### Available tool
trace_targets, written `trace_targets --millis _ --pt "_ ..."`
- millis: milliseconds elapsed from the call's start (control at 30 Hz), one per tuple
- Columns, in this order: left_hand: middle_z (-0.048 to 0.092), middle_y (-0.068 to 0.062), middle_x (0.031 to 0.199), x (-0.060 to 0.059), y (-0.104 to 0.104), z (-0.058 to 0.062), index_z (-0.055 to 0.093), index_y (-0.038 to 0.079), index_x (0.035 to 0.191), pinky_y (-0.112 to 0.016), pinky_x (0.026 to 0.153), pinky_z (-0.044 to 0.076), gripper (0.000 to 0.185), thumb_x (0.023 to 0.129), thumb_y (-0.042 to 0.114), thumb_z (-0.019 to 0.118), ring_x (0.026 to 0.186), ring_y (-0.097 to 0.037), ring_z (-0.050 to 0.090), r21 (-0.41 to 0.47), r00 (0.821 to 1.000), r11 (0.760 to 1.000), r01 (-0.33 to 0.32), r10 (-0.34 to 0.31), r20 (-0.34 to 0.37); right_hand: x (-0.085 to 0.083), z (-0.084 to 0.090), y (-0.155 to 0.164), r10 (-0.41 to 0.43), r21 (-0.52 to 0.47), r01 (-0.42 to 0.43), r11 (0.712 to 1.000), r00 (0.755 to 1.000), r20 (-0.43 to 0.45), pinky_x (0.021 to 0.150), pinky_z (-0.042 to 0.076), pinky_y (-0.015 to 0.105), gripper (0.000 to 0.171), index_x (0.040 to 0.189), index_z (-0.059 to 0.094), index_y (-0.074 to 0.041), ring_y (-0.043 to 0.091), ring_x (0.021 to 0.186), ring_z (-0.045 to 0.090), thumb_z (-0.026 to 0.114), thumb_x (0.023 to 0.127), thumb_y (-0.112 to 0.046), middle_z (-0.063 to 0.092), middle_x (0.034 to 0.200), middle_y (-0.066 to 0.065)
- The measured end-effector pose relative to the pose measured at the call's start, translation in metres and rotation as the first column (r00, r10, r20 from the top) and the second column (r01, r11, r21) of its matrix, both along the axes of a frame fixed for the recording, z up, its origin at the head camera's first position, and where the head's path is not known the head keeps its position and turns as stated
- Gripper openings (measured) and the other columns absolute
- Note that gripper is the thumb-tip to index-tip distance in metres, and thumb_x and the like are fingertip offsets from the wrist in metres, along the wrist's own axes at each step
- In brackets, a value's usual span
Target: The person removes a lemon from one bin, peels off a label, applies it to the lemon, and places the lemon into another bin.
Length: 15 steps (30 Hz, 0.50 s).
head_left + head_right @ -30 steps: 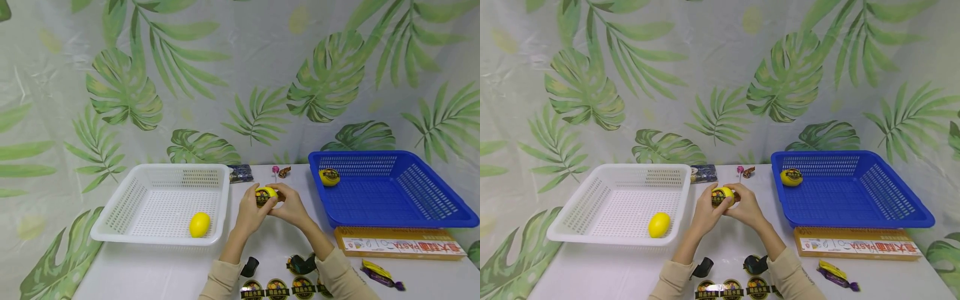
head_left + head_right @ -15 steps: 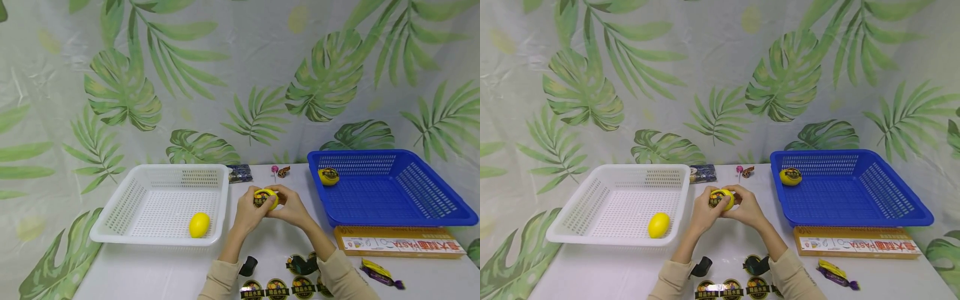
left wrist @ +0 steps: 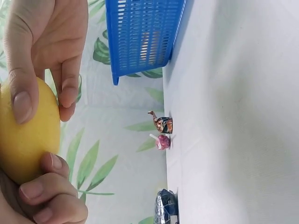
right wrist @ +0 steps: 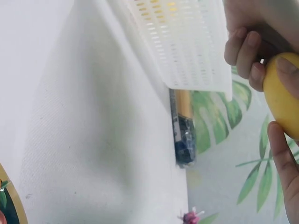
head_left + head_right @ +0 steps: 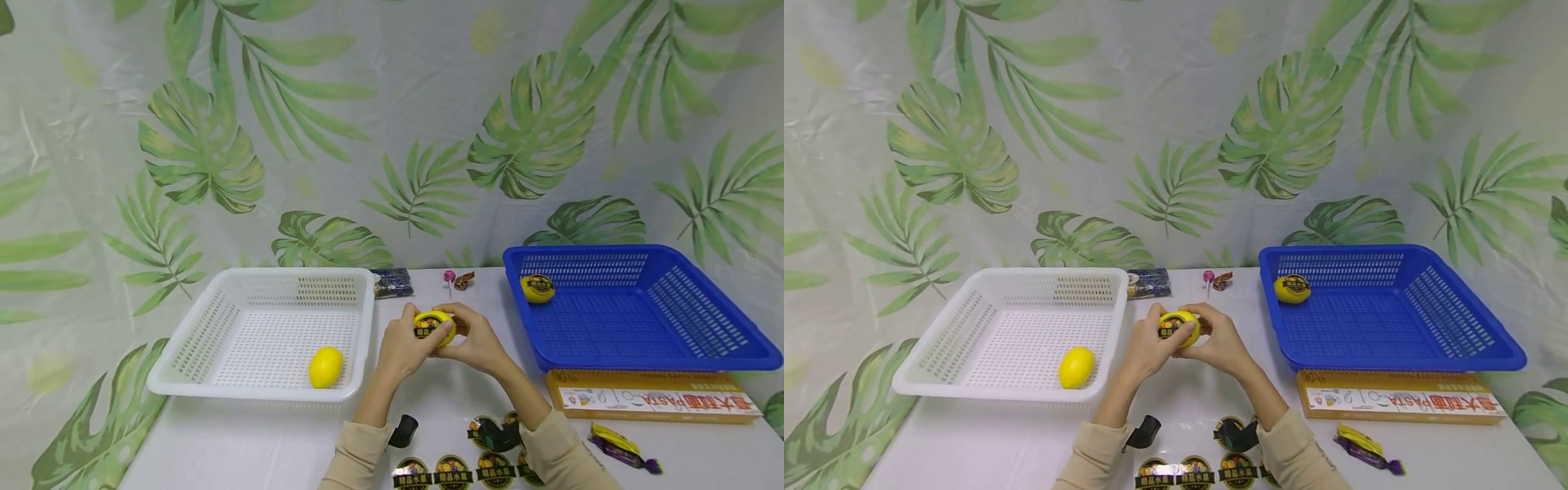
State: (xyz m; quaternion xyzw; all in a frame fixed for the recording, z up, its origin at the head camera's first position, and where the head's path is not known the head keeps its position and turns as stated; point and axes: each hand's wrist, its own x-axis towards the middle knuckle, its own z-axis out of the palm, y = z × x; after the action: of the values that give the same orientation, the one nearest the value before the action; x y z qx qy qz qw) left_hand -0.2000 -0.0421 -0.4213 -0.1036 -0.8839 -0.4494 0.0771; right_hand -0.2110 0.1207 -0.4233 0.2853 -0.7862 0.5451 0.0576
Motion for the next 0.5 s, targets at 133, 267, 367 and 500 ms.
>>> trace_targets --millis 133,267,367,500 --pt "0.054 -0.002 0.063 0.001 0.0008 0.0005 0.047 0.012 0.09 -0.025 0.042 0.04 0.056 0.079 0.066 0.056 0.049 -0.013 0.049 -0.008 0.999 1.0 -0.008 0.008 0.035 0.0013 0.0004 0.0005 -0.016 0.025 0.016 1.0 1.0 -0.006 0.075 0.052 0.026 0.06 0.119 0.058 -0.001 0.015 0.094 0.058 0.085 0.065 -0.004 0.06 0.114 0.012" --pt "0.054 -0.002 0.064 0.0011 0.0001 0.0012 0.046 0.012 0.09 -0.026 0.043 0.039 0.055 0.08 0.065 0.057 0.05 -0.013 0.049 0.004 0.998 1.0 0.009 -0.009 0.07 0.0019 0.001 0.0013 -0.015 0.032 0.015 0.999 1.0 -0.026 0.074 0.052 0.026 0.061 0.119 0.058 -0.001 0.015 0.094 0.058 0.085 0.065 -0.004 0.06 0.114 0.012" --pt "0.053 -0.002 0.063 0.0008 -0.0009 0.0011 0.047 0.011 0.088 -0.026 0.043 0.039 0.052 0.083 0.062 0.056 0.049 -0.013 0.048 0.014 0.997 1.0 0.023 -0.024 0.066 0.0021 0.0016 0.0015 -0.011 0.021 0.011 1.0 0.999 -0.03 0.075 0.052 0.025 0.062 0.119 0.058 -0.001 0.015 0.095 0.058 0.086 0.063 -0.003 0.06 0.114 0.012" --pt "0.052 0.0 0.061 0.0001 -0.0023 -0.0003 0.047 0.012 0.085 -0.025 0.043 0.037 0.048 0.086 0.059 0.055 0.047 -0.012 0.046 0.023 0.997 0.999 0.035 -0.036 0.063 0.002 -0.0001 0.0012 -0.008 0.013 0.008 1.0 0.999 -0.043 0.075 0.052 0.024 0.063 0.118 0.058 0.001 0.013 0.096 0.057 0.087 0.061 -0.003 0.06 0.112 0.013"
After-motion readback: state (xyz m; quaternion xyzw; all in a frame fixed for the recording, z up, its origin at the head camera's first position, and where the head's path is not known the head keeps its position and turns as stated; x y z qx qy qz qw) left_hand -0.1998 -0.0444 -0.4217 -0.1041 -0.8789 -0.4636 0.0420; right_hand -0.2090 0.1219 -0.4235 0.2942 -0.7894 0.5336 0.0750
